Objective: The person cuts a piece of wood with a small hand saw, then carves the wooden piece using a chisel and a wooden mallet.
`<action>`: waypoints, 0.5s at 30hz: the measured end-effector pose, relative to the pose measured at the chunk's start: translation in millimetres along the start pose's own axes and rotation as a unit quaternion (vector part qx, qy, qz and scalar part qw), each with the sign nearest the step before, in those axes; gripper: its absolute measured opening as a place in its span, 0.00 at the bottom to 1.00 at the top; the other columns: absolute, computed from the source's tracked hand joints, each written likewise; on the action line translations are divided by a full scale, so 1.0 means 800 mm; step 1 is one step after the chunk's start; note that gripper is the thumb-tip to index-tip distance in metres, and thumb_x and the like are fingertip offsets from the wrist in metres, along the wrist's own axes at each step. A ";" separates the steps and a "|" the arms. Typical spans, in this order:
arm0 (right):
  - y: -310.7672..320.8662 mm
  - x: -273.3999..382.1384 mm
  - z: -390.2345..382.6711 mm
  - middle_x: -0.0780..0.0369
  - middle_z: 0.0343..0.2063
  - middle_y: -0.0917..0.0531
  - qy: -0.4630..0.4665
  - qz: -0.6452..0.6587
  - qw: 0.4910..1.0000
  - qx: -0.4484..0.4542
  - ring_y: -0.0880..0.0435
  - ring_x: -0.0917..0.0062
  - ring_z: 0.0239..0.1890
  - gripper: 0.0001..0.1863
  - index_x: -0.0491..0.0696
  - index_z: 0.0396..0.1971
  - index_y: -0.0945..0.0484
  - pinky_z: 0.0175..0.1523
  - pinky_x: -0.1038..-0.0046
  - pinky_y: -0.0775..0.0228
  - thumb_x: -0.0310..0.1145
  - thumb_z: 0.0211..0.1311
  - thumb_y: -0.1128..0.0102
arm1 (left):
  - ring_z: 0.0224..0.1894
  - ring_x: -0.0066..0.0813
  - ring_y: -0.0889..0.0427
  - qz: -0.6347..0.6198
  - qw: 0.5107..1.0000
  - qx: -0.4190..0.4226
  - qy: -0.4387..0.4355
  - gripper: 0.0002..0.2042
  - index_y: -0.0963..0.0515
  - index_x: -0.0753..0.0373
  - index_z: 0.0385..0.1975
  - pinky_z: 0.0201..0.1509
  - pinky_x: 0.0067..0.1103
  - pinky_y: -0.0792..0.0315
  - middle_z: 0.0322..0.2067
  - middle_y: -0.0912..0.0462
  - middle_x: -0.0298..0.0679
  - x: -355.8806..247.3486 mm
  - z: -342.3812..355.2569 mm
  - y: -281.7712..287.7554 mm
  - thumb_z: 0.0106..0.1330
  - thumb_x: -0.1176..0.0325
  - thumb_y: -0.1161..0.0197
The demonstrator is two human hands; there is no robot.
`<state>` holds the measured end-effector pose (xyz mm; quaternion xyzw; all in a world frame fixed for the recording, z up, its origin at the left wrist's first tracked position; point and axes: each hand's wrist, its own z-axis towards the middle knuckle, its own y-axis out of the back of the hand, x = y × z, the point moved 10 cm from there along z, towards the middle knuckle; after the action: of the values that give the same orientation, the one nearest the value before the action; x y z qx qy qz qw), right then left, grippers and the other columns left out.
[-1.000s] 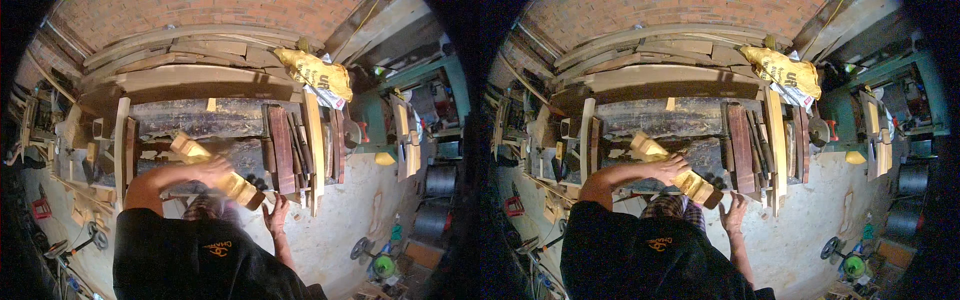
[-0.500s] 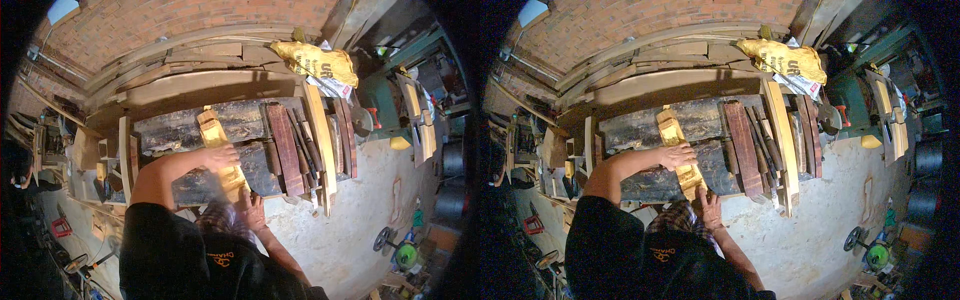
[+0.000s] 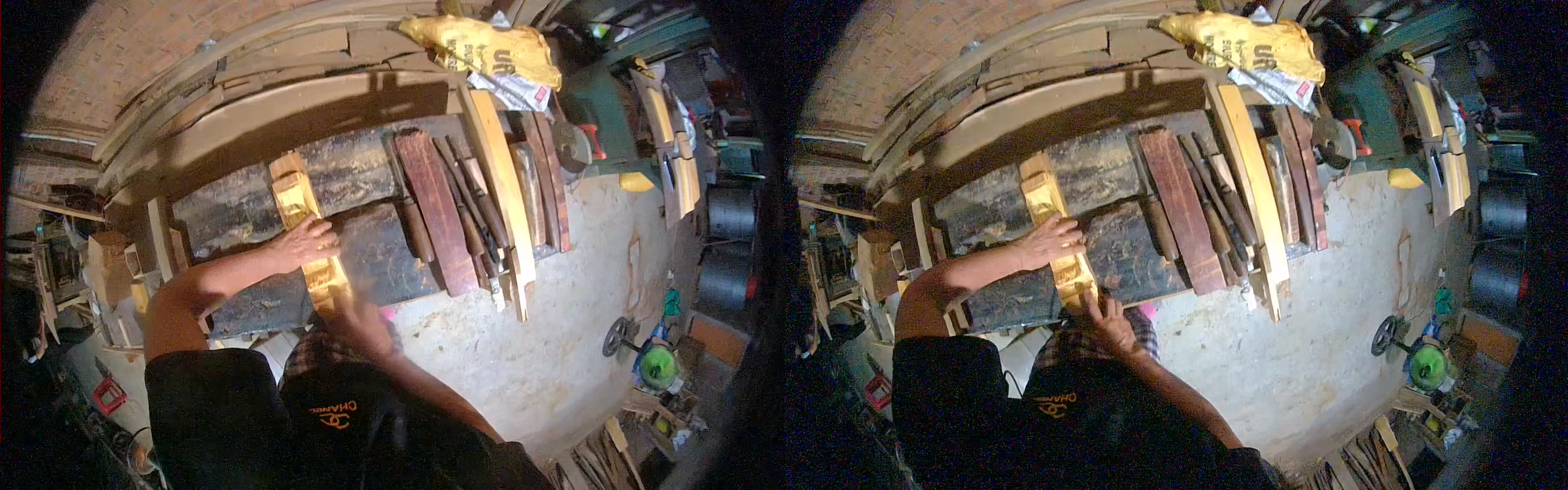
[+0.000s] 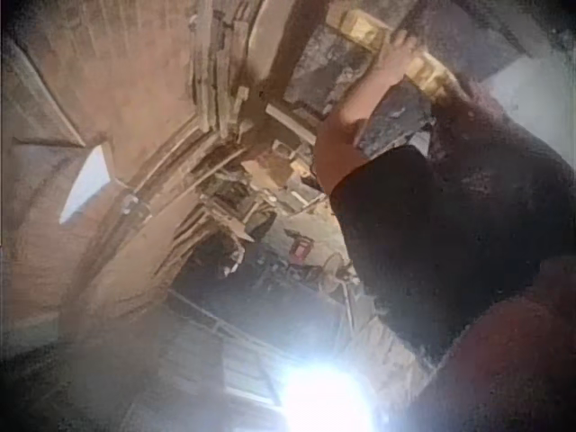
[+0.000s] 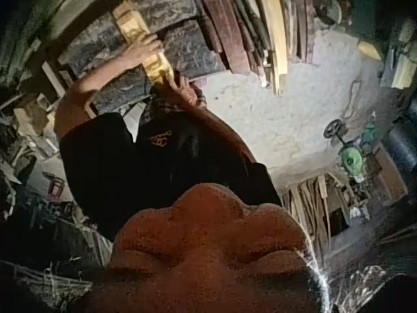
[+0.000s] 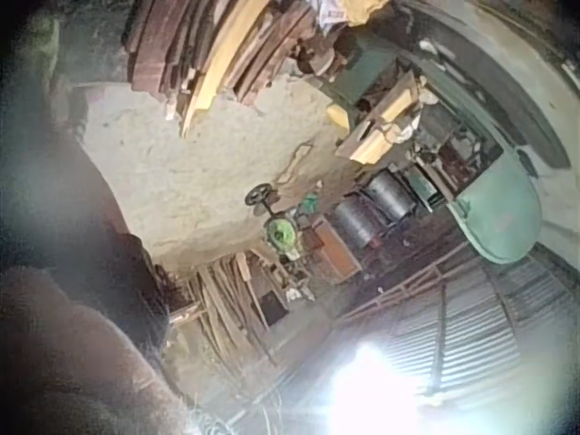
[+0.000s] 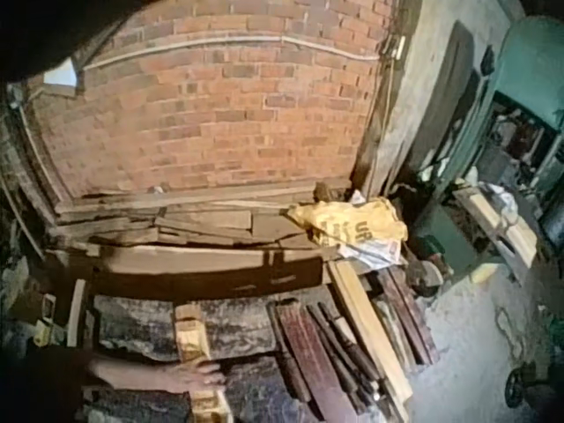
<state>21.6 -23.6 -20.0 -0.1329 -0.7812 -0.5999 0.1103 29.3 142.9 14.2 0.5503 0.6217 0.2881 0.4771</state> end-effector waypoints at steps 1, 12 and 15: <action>0.000 -0.003 -0.001 0.52 0.35 0.29 -0.001 0.128 0.992 0.020 0.28 0.62 0.36 0.38 0.48 0.67 0.50 0.40 0.73 0.29 0.25 0.55 0.49 | 0.68 0.41 0.48 0.004 0.998 0.047 0.036 0.36 0.37 0.45 0.62 0.73 0.44 0.61 0.64 0.40 0.38 0.004 -0.004 -0.009 0.50 0.82 0.42; -0.158 -0.076 -0.257 0.46 0.41 0.23 -0.197 0.238 0.927 0.211 0.23 0.51 0.44 0.29 0.43 0.52 0.32 0.47 0.57 0.29 0.49 0.59 0.45 | 0.68 0.50 0.48 0.116 0.987 0.049 0.097 0.30 0.34 0.58 0.59 0.70 0.49 0.61 0.62 0.40 0.50 -0.120 0.011 -0.069 0.56 0.56 0.41; -0.235 -0.040 -0.321 0.48 0.44 0.22 -0.192 0.348 0.868 0.298 0.23 0.55 0.48 0.25 0.41 0.49 0.29 0.52 0.62 0.30 0.45 0.59 0.44 | 0.66 0.50 0.44 -0.112 0.984 -0.122 0.064 0.32 0.27 0.58 0.53 0.67 0.50 0.59 0.58 0.34 0.48 -0.145 0.003 -0.059 0.49 0.45 0.37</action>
<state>-9.2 -320.4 -135.4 -0.4693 -0.8317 -0.2239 0.1946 4.8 20.7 3.8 0.3955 0.6686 0.3413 0.5293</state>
